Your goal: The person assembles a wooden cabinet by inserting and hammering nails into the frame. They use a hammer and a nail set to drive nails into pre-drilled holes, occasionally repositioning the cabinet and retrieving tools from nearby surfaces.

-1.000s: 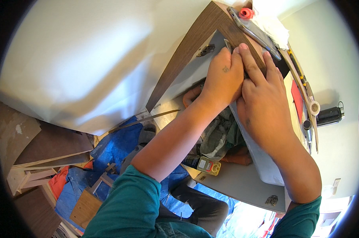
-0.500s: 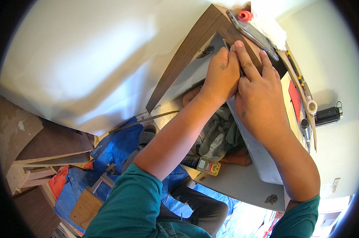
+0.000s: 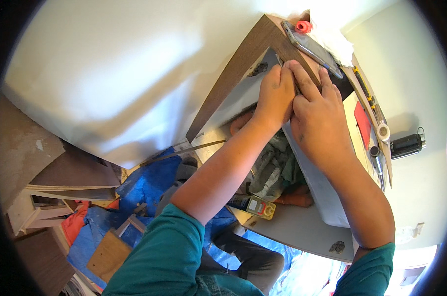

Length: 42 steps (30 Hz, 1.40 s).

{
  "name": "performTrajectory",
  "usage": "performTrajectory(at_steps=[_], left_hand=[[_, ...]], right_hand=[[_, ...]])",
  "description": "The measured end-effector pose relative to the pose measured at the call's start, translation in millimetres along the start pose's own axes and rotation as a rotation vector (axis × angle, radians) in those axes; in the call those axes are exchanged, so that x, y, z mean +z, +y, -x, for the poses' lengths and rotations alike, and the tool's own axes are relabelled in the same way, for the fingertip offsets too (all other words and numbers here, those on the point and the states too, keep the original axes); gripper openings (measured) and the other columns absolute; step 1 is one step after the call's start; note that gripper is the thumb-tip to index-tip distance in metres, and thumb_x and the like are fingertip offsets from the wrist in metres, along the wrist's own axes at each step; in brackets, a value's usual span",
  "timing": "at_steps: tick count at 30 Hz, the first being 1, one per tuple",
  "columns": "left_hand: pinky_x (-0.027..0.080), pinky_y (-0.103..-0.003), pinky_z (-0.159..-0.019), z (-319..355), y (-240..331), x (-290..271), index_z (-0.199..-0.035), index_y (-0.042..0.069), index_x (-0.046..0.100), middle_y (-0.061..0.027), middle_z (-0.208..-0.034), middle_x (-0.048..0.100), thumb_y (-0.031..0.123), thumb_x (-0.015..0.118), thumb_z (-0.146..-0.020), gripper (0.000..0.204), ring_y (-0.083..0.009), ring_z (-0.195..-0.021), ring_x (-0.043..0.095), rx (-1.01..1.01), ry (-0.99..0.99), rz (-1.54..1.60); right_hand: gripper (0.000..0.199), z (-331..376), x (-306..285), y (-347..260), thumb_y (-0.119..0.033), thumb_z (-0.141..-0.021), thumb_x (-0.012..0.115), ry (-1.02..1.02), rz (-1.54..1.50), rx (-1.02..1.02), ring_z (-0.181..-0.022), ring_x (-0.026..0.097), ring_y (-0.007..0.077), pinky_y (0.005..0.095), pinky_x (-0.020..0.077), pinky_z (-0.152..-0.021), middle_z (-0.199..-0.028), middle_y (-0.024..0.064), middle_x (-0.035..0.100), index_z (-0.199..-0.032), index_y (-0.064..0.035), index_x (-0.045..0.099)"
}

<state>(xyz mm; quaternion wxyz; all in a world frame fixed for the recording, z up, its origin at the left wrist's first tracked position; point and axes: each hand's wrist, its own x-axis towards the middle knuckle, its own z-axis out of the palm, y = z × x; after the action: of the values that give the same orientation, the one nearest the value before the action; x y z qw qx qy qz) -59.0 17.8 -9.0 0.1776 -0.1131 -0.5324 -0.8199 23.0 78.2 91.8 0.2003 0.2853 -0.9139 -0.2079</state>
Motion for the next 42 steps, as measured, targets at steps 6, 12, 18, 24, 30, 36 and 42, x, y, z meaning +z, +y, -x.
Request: performTrajectory(at_steps=[6,12,18,24,30,36,42], left_hand=[[0.048,-0.040,-0.072,5,13,-4,-0.089,-0.006,0.061,-0.0255,-0.085,0.067,0.033,0.045,-0.103,0.045,-0.0298,-0.078,0.064,-0.139,0.037,0.105],[0.048,-0.041,-0.069,-1,14,-6,-0.087,-0.008,0.060,-0.0256,-0.081,0.066,0.032,0.046,-0.103,0.045,-0.0310,-0.074,0.063,-0.117,0.038,-0.001],[0.048,-0.043,-0.067,-3,12,-2,-0.085,-0.008,0.059,-0.0263,-0.079,0.065,0.034,0.046,-0.104,0.048,-0.0334,-0.071,0.062,-0.059,0.061,0.025],[0.048,-0.042,-0.067,-7,10,-2,-0.084,-0.006,0.060,-0.0244,-0.079,0.066,0.036,0.044,-0.106,0.050,-0.0318,-0.071,0.062,-0.061,0.052,0.008],[0.047,-0.040,-0.067,-11,7,-1,-0.085,-0.005,0.060,-0.0213,-0.078,0.065,0.037,0.042,-0.107,0.051,-0.0298,-0.070,0.061,-0.082,0.043,0.102],[0.047,-0.037,-0.068,-11,7,1,-0.089,-0.001,0.061,-0.0128,-0.082,0.065,0.040,0.040,-0.108,0.050,-0.0214,-0.072,0.058,-0.141,0.005,0.279],[0.049,-0.037,-0.076,-11,13,-3,-0.095,-0.006,0.060,-0.0204,-0.091,0.067,0.037,0.040,-0.108,0.049,-0.0249,-0.081,0.063,-0.168,0.001,0.296]], right_hand=[[0.015,3,-7,-2,-0.010,-0.078,0.066,-0.006,-0.011,-0.019,-0.130,0.046,0.0554,0.0650,0.0432,-0.102,-0.151,0.0149,0.045,-0.085,0.0026,0.070],[0.017,2,-2,-2,-0.011,-0.078,0.066,0.004,0.020,-0.003,-0.130,0.046,0.0549,0.0650,0.0434,-0.102,-0.152,0.0150,0.044,-0.086,0.0024,0.070],[0.018,1,2,-1,-0.013,-0.078,0.066,0.014,0.078,-0.002,-0.128,0.048,0.0529,0.0638,0.0447,-0.100,-0.151,0.0146,0.045,-0.087,0.0014,0.071],[0.018,0,5,-1,-0.013,-0.078,0.065,0.023,0.112,0.008,-0.128,0.049,0.0518,0.0621,0.0447,-0.099,-0.151,0.0133,0.046,-0.087,0.0014,0.072],[0.018,-3,8,-2,-0.013,-0.077,0.066,0.034,0.111,0.025,-0.126,0.049,0.0514,0.0600,0.0451,-0.097,-0.152,0.0110,0.045,-0.087,0.0007,0.073],[0.017,-4,10,-2,-0.012,-0.078,0.065,0.043,0.082,0.055,-0.125,0.050,0.0507,0.0587,0.0459,-0.095,-0.152,0.0088,0.045,-0.087,-0.0003,0.074],[0.021,-7,7,-2,-0.013,-0.078,0.065,0.044,0.077,0.040,-0.125,0.050,0.0507,0.0596,0.0473,-0.094,-0.151,0.0089,0.047,-0.093,-0.0006,0.075]])
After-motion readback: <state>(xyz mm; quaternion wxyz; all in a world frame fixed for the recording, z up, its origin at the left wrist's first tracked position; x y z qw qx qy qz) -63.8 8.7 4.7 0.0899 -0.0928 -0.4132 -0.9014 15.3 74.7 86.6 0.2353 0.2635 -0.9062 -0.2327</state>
